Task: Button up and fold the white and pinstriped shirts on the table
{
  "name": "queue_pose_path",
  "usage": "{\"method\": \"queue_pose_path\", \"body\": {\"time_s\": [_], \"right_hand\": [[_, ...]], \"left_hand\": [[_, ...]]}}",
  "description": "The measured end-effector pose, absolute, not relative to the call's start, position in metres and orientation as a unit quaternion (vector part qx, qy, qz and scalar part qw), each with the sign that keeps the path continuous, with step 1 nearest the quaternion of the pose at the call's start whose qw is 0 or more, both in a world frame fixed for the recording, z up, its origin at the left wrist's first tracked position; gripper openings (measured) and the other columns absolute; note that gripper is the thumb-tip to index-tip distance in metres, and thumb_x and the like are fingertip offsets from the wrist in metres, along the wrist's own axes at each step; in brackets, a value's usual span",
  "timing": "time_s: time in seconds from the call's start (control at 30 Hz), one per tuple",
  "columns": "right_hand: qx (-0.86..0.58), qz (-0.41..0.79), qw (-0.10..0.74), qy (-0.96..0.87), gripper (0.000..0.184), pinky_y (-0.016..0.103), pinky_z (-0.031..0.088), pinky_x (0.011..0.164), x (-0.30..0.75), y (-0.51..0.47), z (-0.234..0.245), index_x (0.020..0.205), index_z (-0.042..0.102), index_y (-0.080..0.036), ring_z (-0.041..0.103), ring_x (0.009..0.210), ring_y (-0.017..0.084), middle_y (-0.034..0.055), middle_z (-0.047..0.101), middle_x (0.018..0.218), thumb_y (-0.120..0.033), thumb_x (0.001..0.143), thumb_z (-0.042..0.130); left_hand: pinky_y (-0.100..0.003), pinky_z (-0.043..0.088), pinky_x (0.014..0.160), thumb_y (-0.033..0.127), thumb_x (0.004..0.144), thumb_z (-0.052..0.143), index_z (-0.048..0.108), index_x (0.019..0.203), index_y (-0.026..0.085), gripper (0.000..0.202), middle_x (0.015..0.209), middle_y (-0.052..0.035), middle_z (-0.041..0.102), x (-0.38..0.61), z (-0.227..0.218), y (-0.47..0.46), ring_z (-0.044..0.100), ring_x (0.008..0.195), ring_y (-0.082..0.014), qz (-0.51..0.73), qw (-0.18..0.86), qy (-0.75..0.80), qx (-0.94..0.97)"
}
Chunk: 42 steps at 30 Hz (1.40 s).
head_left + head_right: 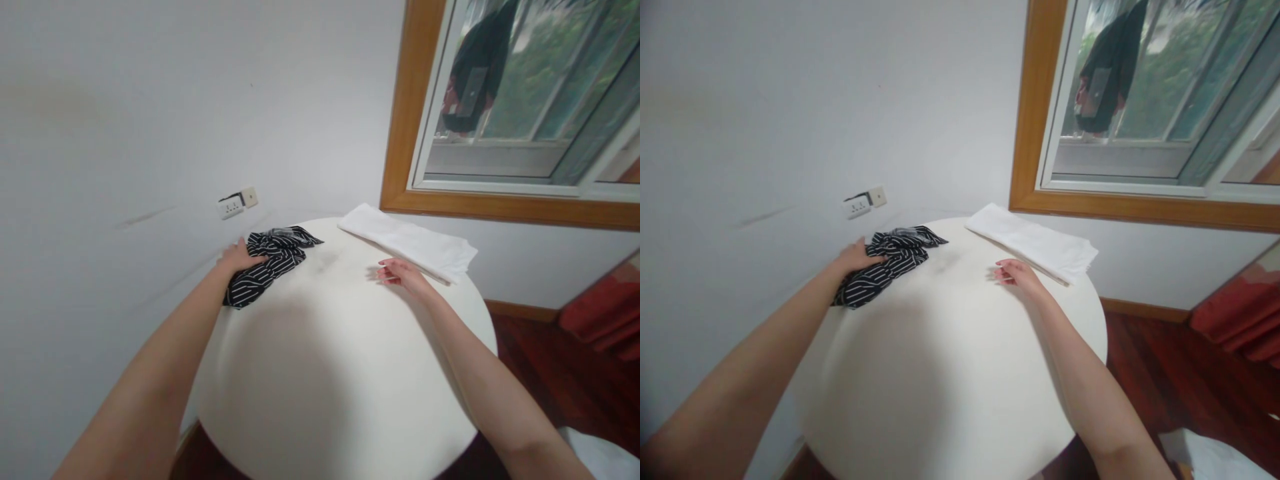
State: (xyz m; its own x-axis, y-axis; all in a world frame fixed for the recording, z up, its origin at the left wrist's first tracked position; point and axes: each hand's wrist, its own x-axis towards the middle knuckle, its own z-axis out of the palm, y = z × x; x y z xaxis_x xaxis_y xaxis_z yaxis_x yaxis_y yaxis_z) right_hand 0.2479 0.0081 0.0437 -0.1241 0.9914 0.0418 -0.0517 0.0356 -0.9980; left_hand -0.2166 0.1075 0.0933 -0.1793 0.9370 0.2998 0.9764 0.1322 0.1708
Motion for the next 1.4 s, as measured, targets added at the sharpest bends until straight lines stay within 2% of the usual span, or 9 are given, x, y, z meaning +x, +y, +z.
{"method": "queue_pose_path", "body": {"time_s": [0.1, 0.23, 0.37, 0.5, 0.6, 0.7, 0.9, 1.07, 1.4], "right_hand": [[-0.47, 0.494, 0.489, -0.543, 0.027, 0.031, 0.054, 0.074, 0.25, 0.012, 0.039, 0.1, 0.064, -0.017, 0.068, 0.082, 0.018, 0.0097, 0.072, 0.094, -0.04, 0.085, 0.058], [-0.553, 0.264, 0.483, -0.625, 0.031, 0.038, 0.053, 0.08, 0.258, 0.018, 0.031, 0.102, 0.065, -0.017, 0.066, 0.088, 0.022, 0.0104, 0.072, 0.095, -0.037, 0.089, 0.046], [-0.614, -0.06, 0.392, -0.683, 0.032, 0.043, 0.041, 0.1, 0.279, 0.023, 0.022, 0.107, 0.068, -0.017, 0.055, 0.112, 0.026, 0.0105, 0.068, 0.112, -0.02, 0.084, 0.046], [-0.677, -0.171, 0.314, -0.643, 0.046, 0.042, 0.033, 0.108, 0.299, 0.027, 0.012, 0.128, 0.057, -0.013, 0.041, 0.13, 0.027, 0.012, 0.058, 0.132, -0.015, 0.083, 0.046], [-0.73, -0.172, 0.28, -0.599, 0.051, 0.046, 0.031, 0.107, 0.305, 0.026, 0.004, 0.136, 0.049, -0.011, 0.039, 0.132, 0.029, 0.0151, 0.053, 0.137, -0.024, 0.086, 0.048], [-0.758, -0.144, 0.269, -0.576, 0.046, 0.048, 0.034, 0.103, 0.306, 0.026, -0.001, 0.133, 0.053, -0.016, 0.045, 0.128, 0.029, 0.0134, 0.055, 0.136, -0.028, 0.09, 0.045], [-0.746, -0.138, 0.331, -0.562, 0.039, 0.048, 0.033, 0.104, 0.31, 0.03, 0.0, 0.118, 0.065, -0.021, 0.048, 0.127, 0.026, 0.0075, 0.063, 0.127, -0.02, 0.092, 0.036], [-0.654, -0.181, 0.416, -0.605, 0.042, 0.05, 0.022, 0.112, 0.3, 0.021, 0.028, 0.12, 0.062, -0.018, 0.049, 0.126, 0.022, 0.0075, 0.065, 0.123, -0.015, 0.089, 0.035], [-0.542, -0.019, 0.42, -0.727, 0.039, 0.04, 0.043, 0.101, 0.293, -0.096, 0.082, 0.118, 0.065, -0.023, 0.059, 0.113, 0.024, 0.0075, 0.066, 0.12, -0.034, 0.092, 0.038]], "left_hand": [[-0.056, 0.038, 0.099, 0.075, 0.067, 0.057, 0.019, 0.15, 0.014, 0.11, 0.149, -0.0242, 0.031, -0.197, 0.107, 0.092, 0.037, 0.131, -0.0442, -0.15, 0.061, -0.753, -0.638], [-0.067, 0.03, 0.1, 0.074, 0.08, 0.036, 0.018, 0.151, 0.027, 0.087, 0.156, -0.0162, 0.02, -0.164, 0.081, 0.063, 0.027, 0.136, -0.0454, -0.164, 0.093, -0.73, -0.656], [-0.069, 0.03, 0.097, 0.059, 0.086, 0.035, 0.03, 0.148, 0.023, 0.071, 0.151, -0.0188, 0.031, -0.169, 0.035, 0.052, 0.03, 0.133, -0.0462, -0.087, 0.088, -0.743, -0.658], [-0.053, 0.037, 0.101, 0.045, 0.086, 0.038, 0.036, 0.145, 0.016, 0.066, 0.143, -0.0194, 0.042, -0.199, 0.022, 0.059, 0.039, 0.129, -0.0382, -0.047, 0.136, -0.694, -0.706], [-0.047, 0.036, 0.103, 0.042, 0.085, 0.04, 0.037, 0.144, 0.013, 0.066, 0.141, -0.0195, 0.045, -0.218, 0.027, 0.061, 0.043, 0.127, -0.0344, -0.024, 0.143, -0.66, -0.737], [-0.056, 0.024, 0.108, 0.045, 0.084, 0.042, 0.032, 0.147, 0.015, 0.07, 0.142, -0.0195, 0.044, -0.225, 0.034, 0.056, 0.038, 0.131, -0.0365, -0.043, 0.157, -0.641, -0.75], [-0.061, 0.007, 0.113, 0.053, 0.089, 0.037, 0.02, 0.151, 0.018, 0.073, 0.156, -0.0146, 0.024, -0.183, 0.058, 0.023, 0.021, 0.142, -0.036, -0.257, 0.204, -0.603, -0.727], [-0.05, 0.01, 0.117, 0.046, 0.095, 0.031, 0.023, 0.15, 0.02, 0.061, 0.156, -0.01, 0.023, -0.113, 0.07, -0.009, 0.019, 0.144, -0.0269, -0.355, 0.171, -0.548, -0.737], [-0.043, 0.021, 0.116, 0.033, 0.098, 0.028, 0.038, 0.141, 0.015, 0.048, 0.148, -0.0127, 0.04, -0.07, 0.022, -0.02, 0.03, 0.139, -0.0211, -0.385, 0.089, -0.511, -0.763]]}}
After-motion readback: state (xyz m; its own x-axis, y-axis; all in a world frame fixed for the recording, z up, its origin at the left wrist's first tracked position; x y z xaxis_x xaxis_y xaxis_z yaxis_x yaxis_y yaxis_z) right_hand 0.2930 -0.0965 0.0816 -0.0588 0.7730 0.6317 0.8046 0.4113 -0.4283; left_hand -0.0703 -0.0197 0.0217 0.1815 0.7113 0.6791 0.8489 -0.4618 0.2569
